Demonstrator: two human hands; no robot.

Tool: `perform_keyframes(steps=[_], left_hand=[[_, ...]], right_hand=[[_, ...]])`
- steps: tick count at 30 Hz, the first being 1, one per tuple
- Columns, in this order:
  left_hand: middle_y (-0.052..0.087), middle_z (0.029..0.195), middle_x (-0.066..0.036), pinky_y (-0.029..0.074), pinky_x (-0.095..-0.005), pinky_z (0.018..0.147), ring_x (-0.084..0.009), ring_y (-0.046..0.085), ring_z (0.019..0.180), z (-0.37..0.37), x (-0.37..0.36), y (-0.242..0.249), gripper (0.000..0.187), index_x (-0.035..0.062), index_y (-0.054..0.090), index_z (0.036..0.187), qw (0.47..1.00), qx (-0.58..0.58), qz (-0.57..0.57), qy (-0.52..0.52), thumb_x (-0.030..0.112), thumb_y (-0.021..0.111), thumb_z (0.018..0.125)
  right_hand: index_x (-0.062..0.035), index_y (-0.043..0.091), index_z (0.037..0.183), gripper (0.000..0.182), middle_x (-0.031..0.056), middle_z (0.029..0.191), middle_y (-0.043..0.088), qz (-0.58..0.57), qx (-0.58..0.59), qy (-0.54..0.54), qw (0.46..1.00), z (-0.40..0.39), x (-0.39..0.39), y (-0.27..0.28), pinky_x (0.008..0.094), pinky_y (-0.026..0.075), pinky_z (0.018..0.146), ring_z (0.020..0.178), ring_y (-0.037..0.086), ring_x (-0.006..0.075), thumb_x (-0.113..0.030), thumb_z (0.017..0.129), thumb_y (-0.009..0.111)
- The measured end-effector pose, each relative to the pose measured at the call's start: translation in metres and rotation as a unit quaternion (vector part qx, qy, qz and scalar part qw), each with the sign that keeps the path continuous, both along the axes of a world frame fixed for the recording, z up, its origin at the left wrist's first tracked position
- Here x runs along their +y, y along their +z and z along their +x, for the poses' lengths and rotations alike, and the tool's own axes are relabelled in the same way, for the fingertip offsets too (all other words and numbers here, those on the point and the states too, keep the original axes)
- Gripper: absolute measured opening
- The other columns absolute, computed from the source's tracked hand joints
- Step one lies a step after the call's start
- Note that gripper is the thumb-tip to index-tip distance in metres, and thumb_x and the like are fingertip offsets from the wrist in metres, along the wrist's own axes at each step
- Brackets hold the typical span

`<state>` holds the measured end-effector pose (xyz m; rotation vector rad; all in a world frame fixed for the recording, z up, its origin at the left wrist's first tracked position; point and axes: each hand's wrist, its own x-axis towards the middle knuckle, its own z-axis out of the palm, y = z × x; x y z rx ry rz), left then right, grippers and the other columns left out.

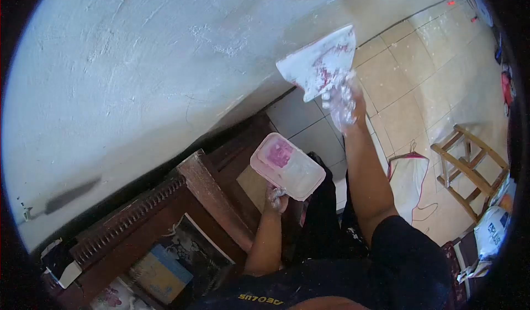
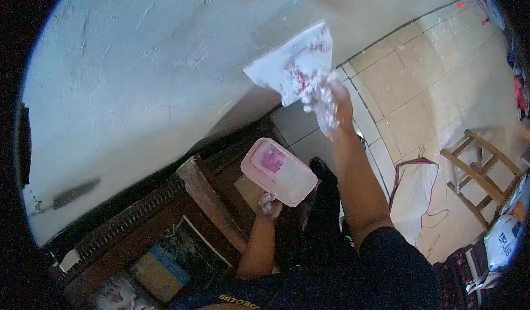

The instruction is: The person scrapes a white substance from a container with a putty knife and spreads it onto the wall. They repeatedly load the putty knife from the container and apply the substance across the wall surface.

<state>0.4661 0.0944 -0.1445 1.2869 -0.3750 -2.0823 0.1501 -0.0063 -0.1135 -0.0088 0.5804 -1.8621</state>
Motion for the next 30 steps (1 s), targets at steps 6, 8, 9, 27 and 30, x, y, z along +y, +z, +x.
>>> perform_keyframes(steps=[6, 8, 9, 27, 30], left_hand=[[0.042, 0.133, -0.011, 0.035, -0.0463, 0.104, -0.0302, 0.04, 0.124, -0.011, -0.002, 0.012, 0.083, 0.0056, 0.029, 0.137, 1.0, 0.005, -0.013, 0.007, 0.011, 0.063, 0.061], [0.042, 0.133, -0.011, 0.035, -0.0464, 0.104, -0.0304, 0.04, 0.124, -0.019, -0.003, 0.023, 0.083, 0.0055, 0.029, 0.137, 0.999, 0.023, -0.018, 0.015, 0.011, 0.062, 0.062], [0.042, 0.133, -0.011, 0.035, -0.0468, 0.104, -0.0309, 0.04, 0.124, -0.017, -0.001, 0.026, 0.083, 0.0054, 0.028, 0.137, 1.0, 0.023, -0.013, 0.017, 0.011, 0.062, 0.062], [0.052, 0.117, -0.011, 0.054, -0.0419, 0.081, -0.0248, 0.059, 0.101, -0.108, 0.012, 0.213, 0.056, 0.0082, 0.032, 0.128, 0.991, 0.06, -0.076, -0.087, 0.011, 0.051, 0.076], [0.054, 0.114, -0.012, 0.055, -0.0422, 0.077, -0.0255, 0.061, 0.095, -0.139, 0.016, 0.248, 0.056, 0.0084, 0.033, 0.128, 0.989, 0.037, -0.095, -0.11, 0.01, 0.052, 0.074]], right_hand=[[-0.0037, 0.059, 0.103, 0.021, 0.0045, 0.077, 0.06, 0.224, 0.127, -0.006, 0.966, -0.004, -0.034, -0.048, 0.0231, 0.045, 0.051, 0.063, 0.056, 0.0115, -0.018, 0.088, 0.057], [-0.0022, 0.06, 0.107, 0.026, 0.0018, 0.078, 0.06, 0.309, 0.145, 0.02, 0.94, 0.008, 0.009, -0.09, 0.022, 0.043, 0.05, 0.06, 0.053, 0.0082, -0.018, 0.087, 0.06], [-0.0036, 0.06, 0.11, 0.028, 0.0002, 0.078, 0.06, 0.305, 0.14, -0.01, 0.942, 0.019, 0.035, -0.125, 0.0212, 0.042, 0.05, 0.06, 0.052, 0.0067, -0.018, 0.086, 0.062], [0.0018, 0.052, 0.108, 0.026, 0.0183, 0.093, 0.063, 0.158, 0.63, 0.055, 0.758, -0.048, 0.194, 0.24, 0.0353, 0.047, 0.078, 0.087, 0.062, 0.0296, -0.011, 0.086, 0.05], [0.0015, 0.051, 0.11, 0.033, 0.0193, 0.091, 0.063, 0.173, 0.615, 0.055, 0.768, -0.046, 0.2, 0.289, 0.0366, 0.047, 0.079, 0.086, 0.062, 0.0335, -0.008, 0.078, 0.053]])
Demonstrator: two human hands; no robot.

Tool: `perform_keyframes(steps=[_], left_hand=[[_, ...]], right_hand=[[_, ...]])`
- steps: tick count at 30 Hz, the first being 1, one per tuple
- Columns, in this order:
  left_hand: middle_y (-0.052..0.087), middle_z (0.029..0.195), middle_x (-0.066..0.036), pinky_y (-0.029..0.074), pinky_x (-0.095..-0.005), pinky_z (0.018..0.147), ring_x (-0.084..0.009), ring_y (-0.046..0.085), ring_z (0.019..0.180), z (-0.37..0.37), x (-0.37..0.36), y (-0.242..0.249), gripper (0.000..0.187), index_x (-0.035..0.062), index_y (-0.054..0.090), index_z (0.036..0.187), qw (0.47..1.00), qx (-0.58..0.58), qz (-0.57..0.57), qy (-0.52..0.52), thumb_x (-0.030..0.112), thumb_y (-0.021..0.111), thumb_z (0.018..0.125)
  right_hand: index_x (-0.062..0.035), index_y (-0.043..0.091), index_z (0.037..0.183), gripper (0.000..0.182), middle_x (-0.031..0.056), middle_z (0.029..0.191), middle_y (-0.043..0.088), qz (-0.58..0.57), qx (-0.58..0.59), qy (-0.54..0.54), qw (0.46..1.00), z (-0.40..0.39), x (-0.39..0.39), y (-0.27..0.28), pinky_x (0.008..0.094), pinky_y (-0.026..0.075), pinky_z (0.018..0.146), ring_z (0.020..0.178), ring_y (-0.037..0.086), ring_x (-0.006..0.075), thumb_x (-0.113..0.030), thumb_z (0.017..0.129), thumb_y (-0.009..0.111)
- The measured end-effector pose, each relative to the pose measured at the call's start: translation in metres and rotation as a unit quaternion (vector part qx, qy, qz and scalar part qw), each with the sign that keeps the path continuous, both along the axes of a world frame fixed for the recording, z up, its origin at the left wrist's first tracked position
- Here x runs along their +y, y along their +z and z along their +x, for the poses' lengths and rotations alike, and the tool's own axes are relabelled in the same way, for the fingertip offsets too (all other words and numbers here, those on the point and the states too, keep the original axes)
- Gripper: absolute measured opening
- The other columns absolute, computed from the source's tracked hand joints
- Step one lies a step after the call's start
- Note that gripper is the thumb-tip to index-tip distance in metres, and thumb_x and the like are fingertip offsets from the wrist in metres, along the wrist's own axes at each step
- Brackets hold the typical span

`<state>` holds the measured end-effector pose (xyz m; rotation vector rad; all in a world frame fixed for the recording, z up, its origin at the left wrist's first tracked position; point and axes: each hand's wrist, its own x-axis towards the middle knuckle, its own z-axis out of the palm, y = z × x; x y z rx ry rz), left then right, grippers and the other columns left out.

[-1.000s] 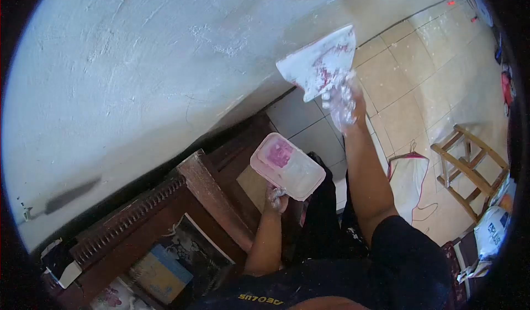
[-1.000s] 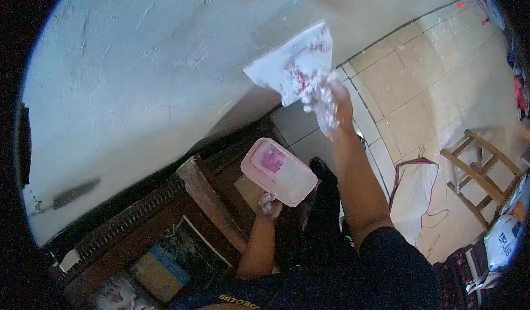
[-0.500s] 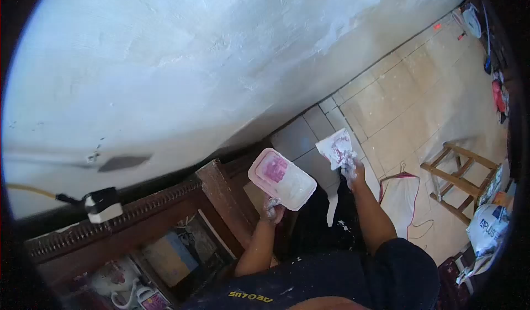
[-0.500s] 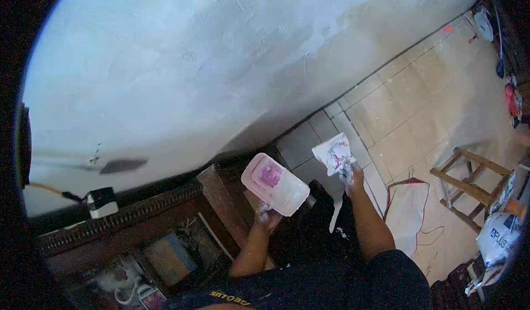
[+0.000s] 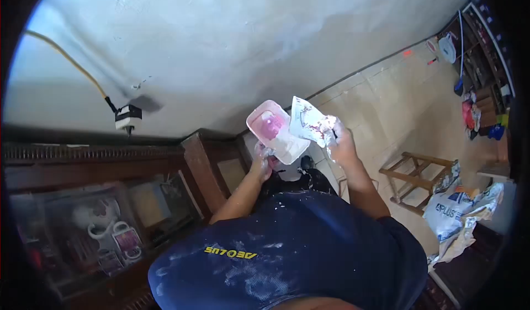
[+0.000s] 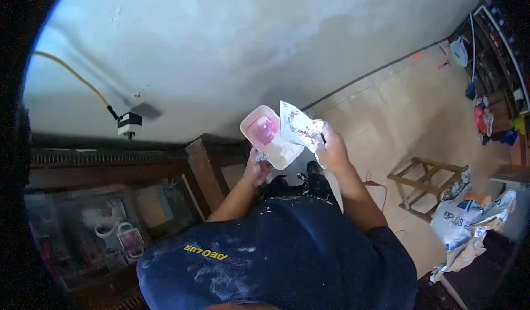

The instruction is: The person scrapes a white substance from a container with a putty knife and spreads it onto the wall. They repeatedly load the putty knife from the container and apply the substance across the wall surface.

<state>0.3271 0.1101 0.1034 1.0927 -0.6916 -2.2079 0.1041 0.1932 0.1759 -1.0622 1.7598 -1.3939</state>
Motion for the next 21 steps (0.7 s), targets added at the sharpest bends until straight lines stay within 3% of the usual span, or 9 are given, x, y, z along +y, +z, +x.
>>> perform_keyframes(steps=[2, 4, 7, 10, 11, 12, 15, 21], left_hand=[[0.054, 0.113, -0.012, 0.055, -0.0424, 0.075, -0.0259, 0.062, 0.093, -0.009, 0.001, 0.011, 0.057, 0.0086, 0.033, 0.127, 1.0, -0.008, -0.022, -0.016, 0.009, 0.052, 0.074], [0.054, 0.113, -0.011, 0.055, -0.0437, 0.073, -0.0268, 0.062, 0.093, -0.01, 0.001, 0.012, 0.059, 0.0092, 0.033, 0.127, 0.997, -0.004, -0.061, -0.052, 0.011, 0.055, 0.073], [0.053, 0.115, -0.011, 0.054, -0.0446, 0.075, -0.0276, 0.06, 0.096, -0.007, 0.01, 0.014, 0.065, 0.01, 0.033, 0.129, 0.996, -0.005, -0.061, -0.062, 0.01, 0.061, 0.071], [0.054, 0.115, -0.009, 0.054, -0.0445, 0.076, -0.026, 0.06, 0.099, -0.011, 0.025, 0.028, 0.067, 0.0109, 0.033, 0.13, 0.996, -0.01, -0.064, -0.054, 0.005, 0.063, 0.07], [0.054, 0.117, -0.01, 0.054, -0.0455, 0.077, -0.0266, 0.06, 0.099, -0.011, 0.029, 0.032, 0.067, 0.0107, 0.032, 0.13, 0.995, -0.009, -0.076, -0.061, 0.005, 0.062, 0.071], [0.053, 0.119, -0.011, 0.054, -0.0464, 0.077, -0.0271, 0.06, 0.099, -0.008, 0.033, 0.033, 0.067, 0.0105, 0.031, 0.131, 0.994, -0.007, -0.087, -0.066, 0.005, 0.06, 0.072], [0.053, 0.119, -0.011, 0.054, -0.0462, 0.077, -0.0269, 0.06, 0.098, -0.005, 0.045, 0.034, 0.065, 0.0102, 0.032, 0.13, 0.992, -0.009, -0.105, -0.069, 0.004, 0.06, 0.071], [0.053, 0.118, -0.011, 0.054, -0.0454, 0.078, -0.0269, 0.06, 0.098, 0.019, 0.062, 0.045, 0.066, 0.0107, 0.032, 0.13, 0.994, 0.02, -0.088, -0.067, 0.005, 0.061, 0.071]], right_hand=[[0.0016, 0.053, 0.109, 0.038, 0.0237, 0.092, 0.062, 0.004, 0.147, 0.048, 0.988, 0.008, 0.007, 0.013, 0.0413, 0.047, 0.08, 0.089, 0.059, 0.0405, -0.005, 0.072, 0.052], [0.0008, 0.054, 0.108, 0.037, 0.0255, 0.093, 0.06, 0.07, 0.198, 0.133, 0.969, 0.016, 0.008, 0.025, 0.0465, 0.047, 0.078, 0.088, 0.057, 0.0435, -0.007, 0.072, 0.052], [0.0015, 0.055, 0.104, 0.035, 0.0256, 0.091, 0.06, 0.08, 0.291, 0.119, 0.946, 0.023, 0.009, 0.028, 0.0488, 0.047, 0.075, 0.084, 0.058, 0.0431, -0.009, 0.071, 0.054], [0.0002, 0.057, 0.097, 0.028, 0.0256, 0.09, 0.06, 0.086, 0.289, 0.077, 0.95, 0.029, 0.008, 0.036, 0.0471, 0.047, 0.075, 0.084, 0.058, 0.0429, -0.008, 0.072, 0.051], [0.0011, 0.058, 0.095, 0.027, 0.0249, 0.09, 0.06, 0.133, 0.355, 0.103, 0.92, 0.033, 0.007, 0.041, 0.0471, 0.048, 0.075, 0.083, 0.059, 0.0415, -0.011, 0.072, 0.052], [0.0011, 0.058, 0.095, 0.027, 0.0249, 0.09, 0.06, 0.134, 0.358, 0.104, 0.918, 0.041, 0.007, 0.048, 0.0471, 0.048, 0.075, 0.083, 0.059, 0.0415, -0.011, 0.072, 0.052], [0.0037, 0.058, 0.091, 0.023, 0.0238, 0.087, 0.062, 0.122, 0.401, 0.243, 0.875, 0.05, 0.019, 0.057, 0.0471, 0.05, 0.073, 0.08, 0.062, 0.039, -0.012, 0.077, 0.049], [0.0038, 0.058, 0.091, 0.024, 0.0244, 0.085, 0.063, 0.102, 0.409, 0.126, 0.898, 0.064, 0.042, 0.069, 0.0469, 0.05, 0.072, 0.078, 0.062, 0.0403, -0.012, 0.075, 0.051]])
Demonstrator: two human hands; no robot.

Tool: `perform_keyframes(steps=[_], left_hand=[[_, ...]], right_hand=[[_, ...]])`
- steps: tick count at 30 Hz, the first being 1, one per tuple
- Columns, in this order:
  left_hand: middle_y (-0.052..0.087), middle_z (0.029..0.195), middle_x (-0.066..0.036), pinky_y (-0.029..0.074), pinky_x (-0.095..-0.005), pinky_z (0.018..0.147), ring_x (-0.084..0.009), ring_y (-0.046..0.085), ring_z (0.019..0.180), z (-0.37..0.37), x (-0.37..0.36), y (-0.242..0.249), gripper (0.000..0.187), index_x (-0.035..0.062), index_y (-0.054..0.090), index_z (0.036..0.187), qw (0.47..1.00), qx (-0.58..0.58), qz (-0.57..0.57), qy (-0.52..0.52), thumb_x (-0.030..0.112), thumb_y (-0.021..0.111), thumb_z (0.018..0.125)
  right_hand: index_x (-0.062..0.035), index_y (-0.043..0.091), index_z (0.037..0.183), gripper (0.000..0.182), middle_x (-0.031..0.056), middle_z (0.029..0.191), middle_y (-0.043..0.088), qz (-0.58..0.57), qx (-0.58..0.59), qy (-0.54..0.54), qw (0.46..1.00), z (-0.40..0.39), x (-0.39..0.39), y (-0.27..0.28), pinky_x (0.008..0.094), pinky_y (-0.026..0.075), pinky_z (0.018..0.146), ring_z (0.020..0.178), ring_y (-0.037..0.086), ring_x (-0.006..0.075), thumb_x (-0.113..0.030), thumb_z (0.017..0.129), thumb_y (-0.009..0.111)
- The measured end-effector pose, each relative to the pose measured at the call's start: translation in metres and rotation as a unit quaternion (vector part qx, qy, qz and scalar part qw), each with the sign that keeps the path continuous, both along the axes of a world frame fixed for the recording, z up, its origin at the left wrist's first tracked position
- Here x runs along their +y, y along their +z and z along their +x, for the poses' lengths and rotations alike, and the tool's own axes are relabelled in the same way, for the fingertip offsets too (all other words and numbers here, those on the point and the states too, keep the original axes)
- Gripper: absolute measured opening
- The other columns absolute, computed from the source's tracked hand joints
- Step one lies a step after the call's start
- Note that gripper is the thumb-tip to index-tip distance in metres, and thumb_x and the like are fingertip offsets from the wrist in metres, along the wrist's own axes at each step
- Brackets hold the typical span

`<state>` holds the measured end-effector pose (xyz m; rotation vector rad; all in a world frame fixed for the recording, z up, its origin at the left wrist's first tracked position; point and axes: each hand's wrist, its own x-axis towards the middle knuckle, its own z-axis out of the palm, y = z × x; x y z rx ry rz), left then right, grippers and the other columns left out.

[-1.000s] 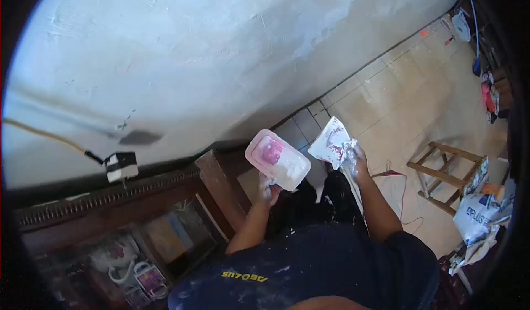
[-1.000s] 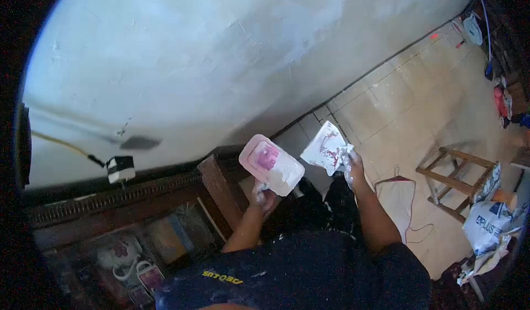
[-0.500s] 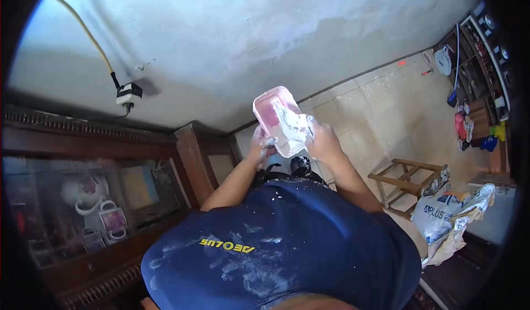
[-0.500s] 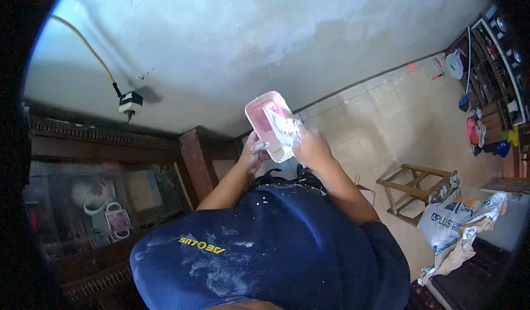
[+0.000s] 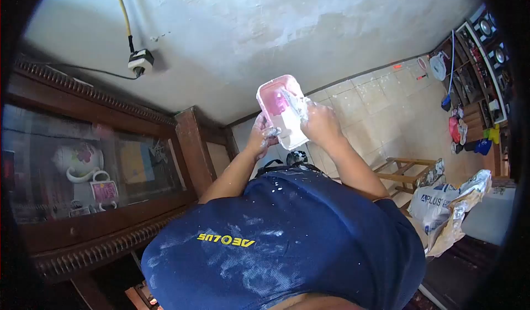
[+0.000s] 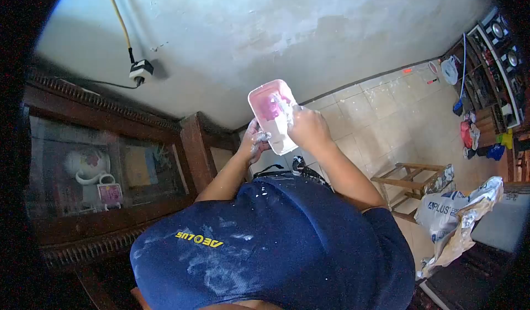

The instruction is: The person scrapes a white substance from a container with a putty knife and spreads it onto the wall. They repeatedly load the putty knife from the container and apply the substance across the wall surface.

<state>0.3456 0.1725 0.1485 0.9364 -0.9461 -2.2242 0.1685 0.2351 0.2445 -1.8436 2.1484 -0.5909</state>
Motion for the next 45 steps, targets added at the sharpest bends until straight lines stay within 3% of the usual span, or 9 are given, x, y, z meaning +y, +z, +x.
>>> perform_keyframes(steps=[9, 12, 17, 19, 23, 27, 35, 41, 45], left_hand=[[0.049, 0.121, -0.013, 0.055, -0.0427, 0.075, -0.0284, 0.061, 0.096, 0.061, 0.045, -0.011, 0.067, 0.0121, 0.026, 0.134, 0.999, 0.023, 0.02, 0.03, 0.008, 0.055, 0.074], [0.048, 0.123, -0.014, 0.056, -0.0426, 0.075, -0.0289, 0.06, 0.097, 0.073, 0.064, -0.013, 0.069, 0.0126, 0.024, 0.135, 0.998, 0.047, 0.008, 0.05, 0.009, 0.057, 0.073], [0.056, 0.111, -0.009, 0.055, -0.0331, 0.063, -0.0219, 0.063, 0.085, 0.084, 0.082, -0.017, 0.067, 0.015, 0.029, 0.133, 0.998, 0.017, 0.014, 0.065, 0.012, 0.061, 0.074], [0.055, 0.112, -0.01, 0.055, -0.0335, 0.064, -0.0224, 0.063, 0.086, 0.089, 0.086, -0.008, 0.067, 0.0129, 0.028, 0.133, 0.994, 0.089, 0.025, 0.051, 0.011, 0.06, 0.075], [0.056, 0.111, -0.009, 0.055, -0.0326, 0.06, -0.0209, 0.064, 0.084, 0.088, 0.091, -0.01, 0.064, 0.0115, 0.03, 0.132, 0.996, 0.089, -0.02, 0.024, 0.01, 0.058, 0.074], [0.055, 0.112, -0.009, 0.057, -0.0342, 0.066, -0.0209, 0.063, 0.085, 0.093, 0.094, -0.026, 0.063, 0.0108, 0.034, 0.131, 0.993, 0.114, 0.017, -0.001, 0.009, 0.058, 0.072], [0.053, 0.119, -0.011, 0.055, -0.0351, 0.076, -0.0219, 0.059, 0.102, 0.098, 0.094, -0.012, 0.068, 0.0049, 0.032, 0.134, 0.984, 0.157, -0.054, -0.057, 0.01, 0.059, 0.071], [0.053, 0.116, -0.01, 0.054, -0.0378, 0.08, -0.0223, 0.059, 0.1, 0.117, 0.081, -0.033, 0.065, 0.0052, 0.035, 0.131, 0.988, 0.149, -0.023, 0.026, 0.008, 0.058, 0.069], [0.051, 0.119, -0.012, 0.053, -0.0424, 0.081, -0.0261, 0.057, 0.103, 0.125, 0.081, -0.034, 0.07, 0.0088, 0.029, 0.134, 0.978, 0.196, 0.001, 0.063, 0.005, 0.057, 0.07]], right_hand=[[-0.0012, 0.06, 0.089, 0.022, 0.0259, 0.081, 0.061, -0.014, -0.122, -0.013, 0.992, 0.056, 0.03, 0.018, 0.0468, 0.049, 0.072, 0.079, 0.06, 0.0428, -0.011, 0.071, 0.053], [0.0003, 0.061, 0.09, 0.024, 0.0258, 0.081, 0.061, 0.012, 0.003, -0.023, 1.0, 0.066, 0.038, 0.001, 0.0463, 0.05, 0.072, 0.079, 0.06, 0.0414, -0.012, 0.071, 0.054], [-0.0001, 0.062, 0.089, 0.023, 0.0251, 0.079, 0.061, 0.033, -0.029, 0.041, 0.998, 0.093, 0.066, -0.001, 0.0474, 0.048, 0.074, 0.078, 0.059, 0.0418, -0.012, 0.069, 0.057], [0.0001, 0.061, 0.091, 0.026, 0.0245, 0.079, 0.061, 0.004, -0.083, -0.042, 0.996, 0.092, 0.074, 0.019, 0.0469, 0.049, 0.073, 0.078, 0.06, 0.0416, -0.012, 0.069, 0.058], [-0.0002, 0.061, 0.093, 0.027, 0.0214, 0.08, 0.063, 0.042, 0.046, -0.008, 0.998, 0.099, 0.077, 0.007, 0.0459, 0.05, 0.071, 0.077, 0.061, 0.0388, -0.015, 0.07, 0.057], [-0.0008, 0.062, 0.091, 0.026, 0.0207, 0.078, 0.063, 0.108, 0.063, 0.145, 0.982, 0.107, 0.078, 0.007, 0.0463, 0.049, 0.07, 0.076, 0.061, 0.0384, -0.014, 0.07, 0.057], [-0.0019, 0.063, 0.085, 0.02, 0.0202, 0.075, 0.063, 0.053, 0.124, 0.052, 0.989, 0.11, 0.047, 0.059, 0.0444, 0.051, 0.066, 0.072, 0.063, 0.0349, -0.014, 0.07, 0.058], [-0.0034, 0.063, 0.084, 0.019, 0.0193, 0.077, 0.063, 0.101, 0.099, 0.217, 0.966, 0.138, 0.052, 0.016, 0.0448, 0.05, 0.068, 0.073, 0.063, 0.0353, -0.015, 0.071, 0.057], [-0.0023, 0.062, 0.086, 0.021, 0.0201, 0.08, 0.063, 0.081, 0.094, 0.104, 0.987, 0.131, 0.041, 0.042, 0.0455, 0.05, 0.07, 0.077, 0.062, 0.0358, -0.016, 0.07, 0.058]])
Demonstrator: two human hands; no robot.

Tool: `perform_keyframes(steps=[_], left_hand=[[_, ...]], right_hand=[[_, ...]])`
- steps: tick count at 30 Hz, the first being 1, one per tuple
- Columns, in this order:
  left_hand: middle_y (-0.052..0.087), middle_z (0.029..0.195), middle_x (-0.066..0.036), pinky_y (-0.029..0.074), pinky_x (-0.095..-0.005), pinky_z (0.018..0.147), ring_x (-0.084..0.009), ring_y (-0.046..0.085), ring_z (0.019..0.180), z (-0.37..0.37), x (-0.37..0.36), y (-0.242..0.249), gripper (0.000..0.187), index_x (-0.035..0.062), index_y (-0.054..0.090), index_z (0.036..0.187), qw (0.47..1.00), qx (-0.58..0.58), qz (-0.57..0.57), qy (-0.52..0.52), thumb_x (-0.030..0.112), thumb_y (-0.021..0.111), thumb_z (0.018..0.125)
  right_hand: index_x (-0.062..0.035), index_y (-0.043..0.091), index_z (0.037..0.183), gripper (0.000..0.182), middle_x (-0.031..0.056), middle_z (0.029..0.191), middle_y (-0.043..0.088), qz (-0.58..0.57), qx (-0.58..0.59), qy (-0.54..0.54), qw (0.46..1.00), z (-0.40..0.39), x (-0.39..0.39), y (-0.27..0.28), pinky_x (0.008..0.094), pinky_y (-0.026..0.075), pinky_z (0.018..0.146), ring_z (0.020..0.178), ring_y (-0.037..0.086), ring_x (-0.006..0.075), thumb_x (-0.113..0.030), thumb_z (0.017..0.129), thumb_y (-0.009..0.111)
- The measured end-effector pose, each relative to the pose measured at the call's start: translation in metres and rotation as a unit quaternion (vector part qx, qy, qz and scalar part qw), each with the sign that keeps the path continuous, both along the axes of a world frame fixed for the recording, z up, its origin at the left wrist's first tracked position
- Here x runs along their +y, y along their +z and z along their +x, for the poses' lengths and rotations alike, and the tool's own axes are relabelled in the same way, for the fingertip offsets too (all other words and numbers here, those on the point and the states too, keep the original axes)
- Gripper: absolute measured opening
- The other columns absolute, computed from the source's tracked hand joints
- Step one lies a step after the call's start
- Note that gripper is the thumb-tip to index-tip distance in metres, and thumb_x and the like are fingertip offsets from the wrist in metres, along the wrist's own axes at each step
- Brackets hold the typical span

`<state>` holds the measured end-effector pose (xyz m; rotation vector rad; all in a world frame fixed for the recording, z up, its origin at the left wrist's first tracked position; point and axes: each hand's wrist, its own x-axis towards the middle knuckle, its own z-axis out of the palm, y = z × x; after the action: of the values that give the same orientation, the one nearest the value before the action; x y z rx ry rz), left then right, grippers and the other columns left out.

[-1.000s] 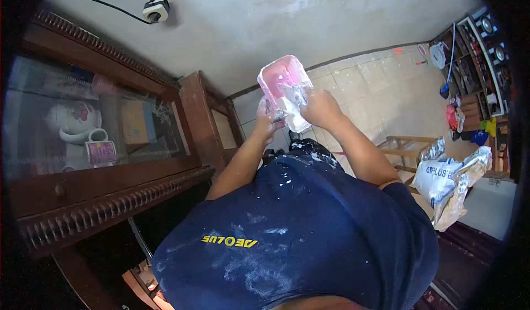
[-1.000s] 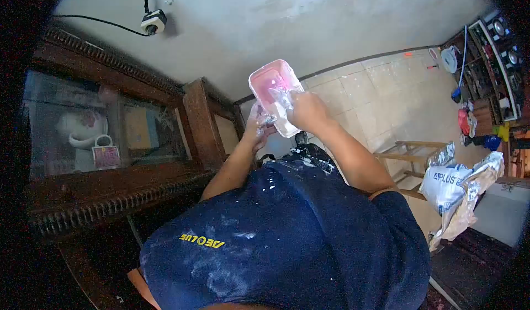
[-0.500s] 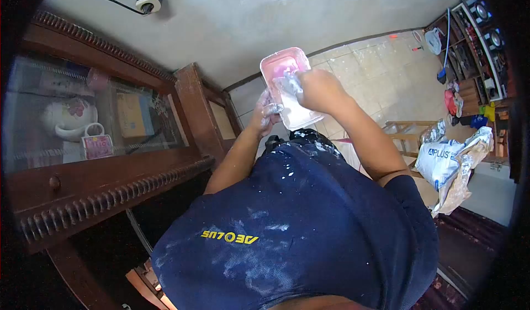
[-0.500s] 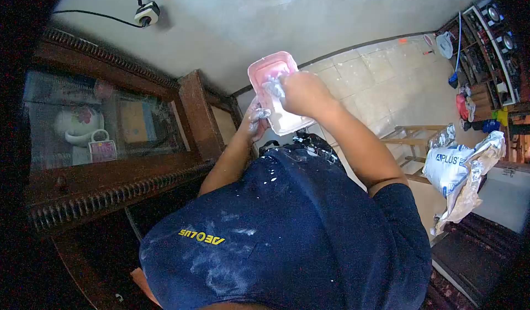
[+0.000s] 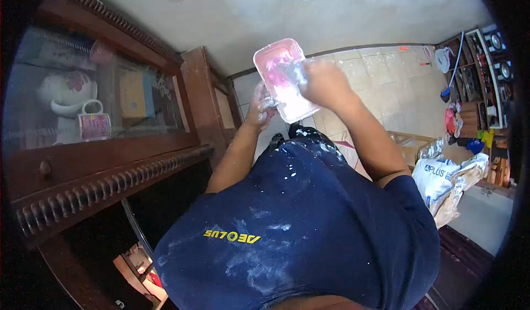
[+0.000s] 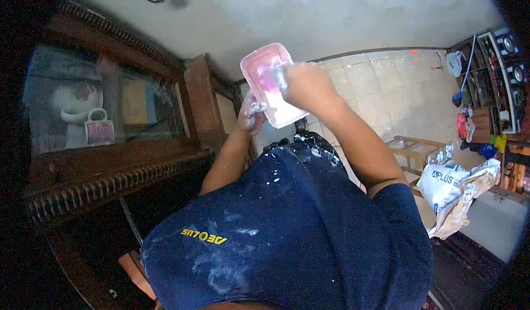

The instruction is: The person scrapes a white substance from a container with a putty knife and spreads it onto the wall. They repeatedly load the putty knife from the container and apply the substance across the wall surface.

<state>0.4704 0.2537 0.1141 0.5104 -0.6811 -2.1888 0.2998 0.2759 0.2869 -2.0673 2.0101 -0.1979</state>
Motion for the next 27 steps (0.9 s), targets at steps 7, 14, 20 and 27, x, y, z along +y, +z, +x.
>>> perform_keyframes(steps=[7, 14, 20, 27], left_hand=[[0.046, 0.126, -0.013, 0.051, -0.0452, 0.084, -0.0286, 0.055, 0.107, -0.008, 0.004, -0.001, 0.076, 0.0112, 0.021, 0.139, 0.989, -0.118, -0.046, 0.069, 0.003, 0.056, 0.072], [0.047, 0.125, -0.012, 0.052, -0.0436, 0.081, -0.0282, 0.056, 0.106, -0.019, 0.016, -0.008, 0.079, 0.0166, 0.018, 0.139, 0.988, -0.125, 0.05, 0.077, 0.009, 0.06, 0.071], [0.051, 0.117, -0.01, 0.051, -0.0426, 0.083, -0.0255, 0.057, 0.102, -0.038, 0.013, -0.019, 0.075, 0.0158, 0.019, 0.137, 0.982, -0.165, -0.039, 0.082, 0.004, 0.056, 0.073], [0.046, 0.125, -0.011, 0.051, -0.0458, 0.083, -0.0275, 0.053, 0.109, -0.053, 0.008, 0.012, 0.075, 0.0131, 0.022, 0.135, 0.993, -0.108, -0.023, 0.053, 0.005, 0.058, 0.07]], right_hand=[[-0.0008, 0.061, 0.085, 0.022, 0.022, 0.077, 0.062, -0.021, 0.002, -0.018, 1.0, 0.003, 0.002, -0.06, 0.0451, 0.05, 0.068, 0.073, 0.062, 0.0371, -0.017, 0.071, 0.058], [-0.0012, 0.062, 0.085, 0.024, 0.0205, 0.079, 0.063, -0.082, -0.054, -0.038, 0.994, -0.012, 0.006, -0.044, 0.0446, 0.051, 0.067, 0.072, 0.063, 0.037, -0.019, 0.07, 0.06], [-0.002, 0.063, 0.084, 0.024, 0.0216, 0.079, 0.062, -0.026, -0.033, 0.005, 0.999, -0.019, 0.009, -0.077, 0.0441, 0.05, 0.069, 0.073, 0.062, 0.0368, -0.019, 0.068, 0.061], [-0.0011, 0.064, 0.084, 0.023, 0.0215, 0.079, 0.063, -0.058, -0.013, -0.078, 0.995, -0.043, 0.007, -0.047, 0.044, 0.05, 0.07, 0.075, 0.062, 0.036, -0.019, 0.07, 0.059]])
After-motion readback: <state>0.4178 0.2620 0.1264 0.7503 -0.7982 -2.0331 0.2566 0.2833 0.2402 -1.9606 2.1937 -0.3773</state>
